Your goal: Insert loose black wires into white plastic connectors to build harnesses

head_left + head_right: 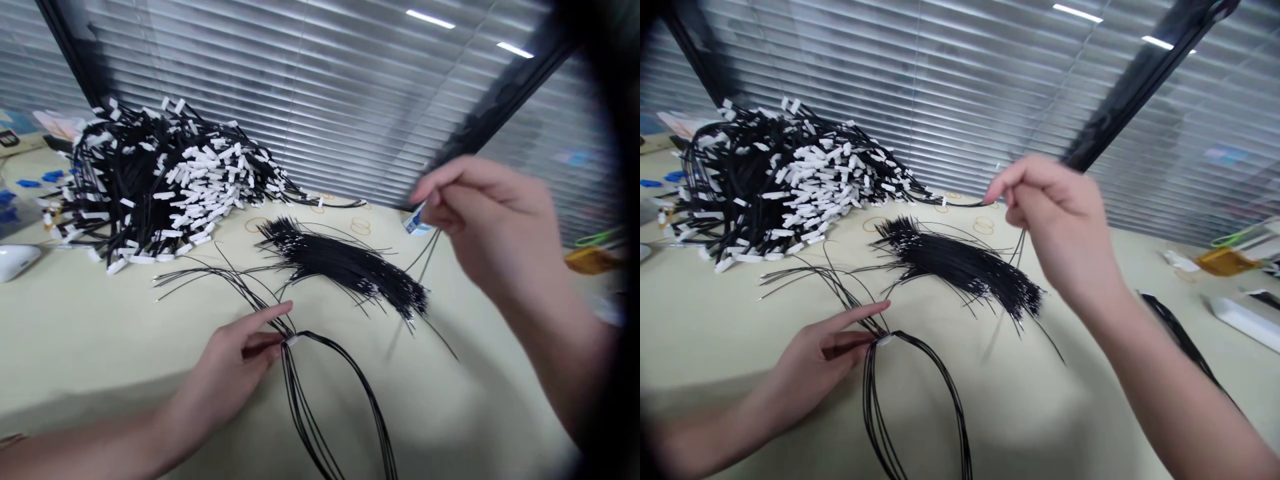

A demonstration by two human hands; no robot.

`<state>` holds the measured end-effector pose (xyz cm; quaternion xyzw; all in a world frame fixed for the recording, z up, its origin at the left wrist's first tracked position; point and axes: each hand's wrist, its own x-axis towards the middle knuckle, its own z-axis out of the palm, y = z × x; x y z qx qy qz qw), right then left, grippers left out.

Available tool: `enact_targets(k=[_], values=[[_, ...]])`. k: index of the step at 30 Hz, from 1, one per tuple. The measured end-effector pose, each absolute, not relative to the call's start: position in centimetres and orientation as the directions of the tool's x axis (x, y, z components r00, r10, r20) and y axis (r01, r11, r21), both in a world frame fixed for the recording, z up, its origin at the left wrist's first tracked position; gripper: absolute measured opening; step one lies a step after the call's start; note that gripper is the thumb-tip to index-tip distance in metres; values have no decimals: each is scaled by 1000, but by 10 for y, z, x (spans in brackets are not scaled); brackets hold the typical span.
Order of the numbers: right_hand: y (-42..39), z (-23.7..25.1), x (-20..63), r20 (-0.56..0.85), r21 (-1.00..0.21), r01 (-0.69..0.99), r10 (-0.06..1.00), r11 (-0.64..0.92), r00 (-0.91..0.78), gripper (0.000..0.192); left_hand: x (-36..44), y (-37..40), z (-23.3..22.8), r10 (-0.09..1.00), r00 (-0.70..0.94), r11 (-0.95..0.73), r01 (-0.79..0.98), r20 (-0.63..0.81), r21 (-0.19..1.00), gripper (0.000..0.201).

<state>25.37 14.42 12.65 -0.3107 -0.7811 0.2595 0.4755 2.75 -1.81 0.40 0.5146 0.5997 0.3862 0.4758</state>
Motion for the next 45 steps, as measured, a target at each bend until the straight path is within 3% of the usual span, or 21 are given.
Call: enact_targets(k=[3,6,9,12,15,19,21,24,28,32,35,39,45], values=[[128,111,258,440,-858,56,787,511,-432,37,27,-20,4,993,-45,117,220,-109,968,46],[133,104,272,363,-929,-93,831,359,-422,43,27,-21,4,995,-59,89,205,-78,975,45],[151,100,288,346,-932,-215,894,292,-284,42,28,-20,5,995,-60,86,216,-75,973,45],[169,97,300,341,-907,-309,930,287,-139,20,28,-19,6,994,-72,97,242,-82,966,45],[164,95,298,265,-897,-398,955,193,-132,26,27,-19,4,994,-79,100,250,-82,963,45],[100,83,269,71,-931,-364,953,-43,-295,21,27,-20,1,994,-80,95,256,-77,962,44],[58,71,246,-45,-953,-244,876,-183,-481,25,28,-21,1,992,-96,100,258,-77,961,45],[16,47,217,-142,-961,-122,818,-249,-557,29,30,-23,2,990,-122,99,247,-70,964,46],[23,25,200,-13,-994,-86,876,-62,-483,27,34,-26,2,989,-146,-6,166,31,986,35],[51,19,198,147,-985,-151,849,80,-508,23,36,-29,1,977,-155,-136,88,148,987,19],[56,19,200,185,-975,-211,807,77,-560,22,34,-33,0,962,-101,-236,171,255,956,26],[51,22,205,336,-930,-343,691,134,-640,24,30,-37,2,917,27,-391,256,398,884,42],[49,24,204,429,-888,-435,612,150,-665,26,25,-33,4,899,132,-437,183,418,881,42]])
